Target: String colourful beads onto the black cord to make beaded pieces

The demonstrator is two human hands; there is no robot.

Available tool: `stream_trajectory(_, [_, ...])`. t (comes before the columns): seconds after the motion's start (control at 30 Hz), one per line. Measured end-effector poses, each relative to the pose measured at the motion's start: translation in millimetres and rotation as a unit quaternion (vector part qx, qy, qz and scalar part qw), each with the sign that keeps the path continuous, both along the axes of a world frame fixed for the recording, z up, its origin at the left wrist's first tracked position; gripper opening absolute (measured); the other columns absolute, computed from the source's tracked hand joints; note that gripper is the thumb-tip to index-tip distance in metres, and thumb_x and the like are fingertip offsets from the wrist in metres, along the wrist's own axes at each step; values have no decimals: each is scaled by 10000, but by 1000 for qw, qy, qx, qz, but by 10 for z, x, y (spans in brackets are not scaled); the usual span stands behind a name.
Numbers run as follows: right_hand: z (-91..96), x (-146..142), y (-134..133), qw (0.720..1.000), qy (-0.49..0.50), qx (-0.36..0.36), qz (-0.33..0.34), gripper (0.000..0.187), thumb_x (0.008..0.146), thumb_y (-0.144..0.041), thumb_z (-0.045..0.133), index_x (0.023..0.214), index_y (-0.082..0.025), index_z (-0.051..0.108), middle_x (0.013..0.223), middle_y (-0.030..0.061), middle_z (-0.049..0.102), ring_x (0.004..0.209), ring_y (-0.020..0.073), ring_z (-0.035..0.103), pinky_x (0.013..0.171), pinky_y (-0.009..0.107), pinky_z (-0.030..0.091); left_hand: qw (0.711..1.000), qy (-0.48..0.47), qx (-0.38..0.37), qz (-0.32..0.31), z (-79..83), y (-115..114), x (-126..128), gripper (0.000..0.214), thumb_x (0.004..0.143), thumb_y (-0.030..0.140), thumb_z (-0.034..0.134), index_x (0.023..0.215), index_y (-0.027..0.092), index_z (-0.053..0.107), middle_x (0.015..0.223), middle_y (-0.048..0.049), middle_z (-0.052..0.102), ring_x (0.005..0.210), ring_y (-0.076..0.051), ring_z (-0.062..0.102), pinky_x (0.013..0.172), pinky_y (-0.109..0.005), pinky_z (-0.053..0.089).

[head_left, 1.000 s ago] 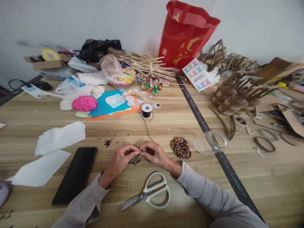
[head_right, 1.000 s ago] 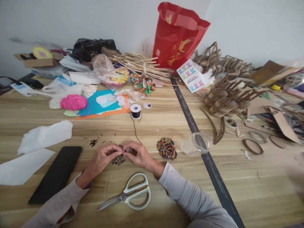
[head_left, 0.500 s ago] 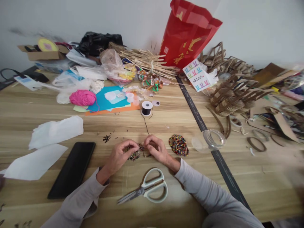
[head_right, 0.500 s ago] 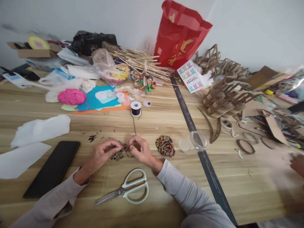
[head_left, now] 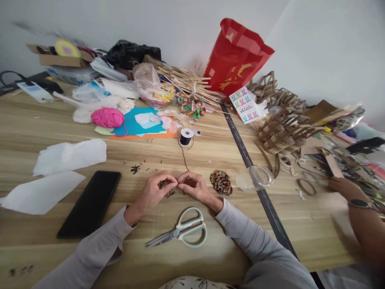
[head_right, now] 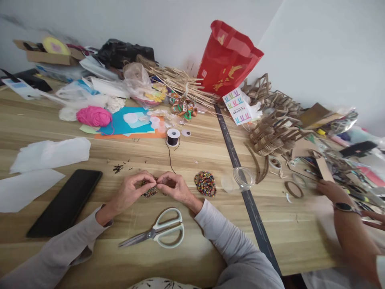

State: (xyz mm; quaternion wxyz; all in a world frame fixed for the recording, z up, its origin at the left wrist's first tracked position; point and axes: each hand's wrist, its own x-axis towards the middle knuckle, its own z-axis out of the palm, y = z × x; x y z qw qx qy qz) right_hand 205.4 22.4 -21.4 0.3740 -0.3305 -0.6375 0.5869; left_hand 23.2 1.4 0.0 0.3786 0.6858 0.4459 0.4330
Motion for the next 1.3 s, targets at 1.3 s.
stream_trajectory(1.3, [105, 147, 73, 967, -150, 203, -22, 176, 856, -302, 611, 794, -140, 635, 738, 36, 602, 677, 130, 561, 642, 239, 453, 951, 239, 178, -83, -149, -32, -69, 33, 786, 155, 655, 788, 166, 686, 805, -52, 616, 846, -209, 558, 798, -348, 457])
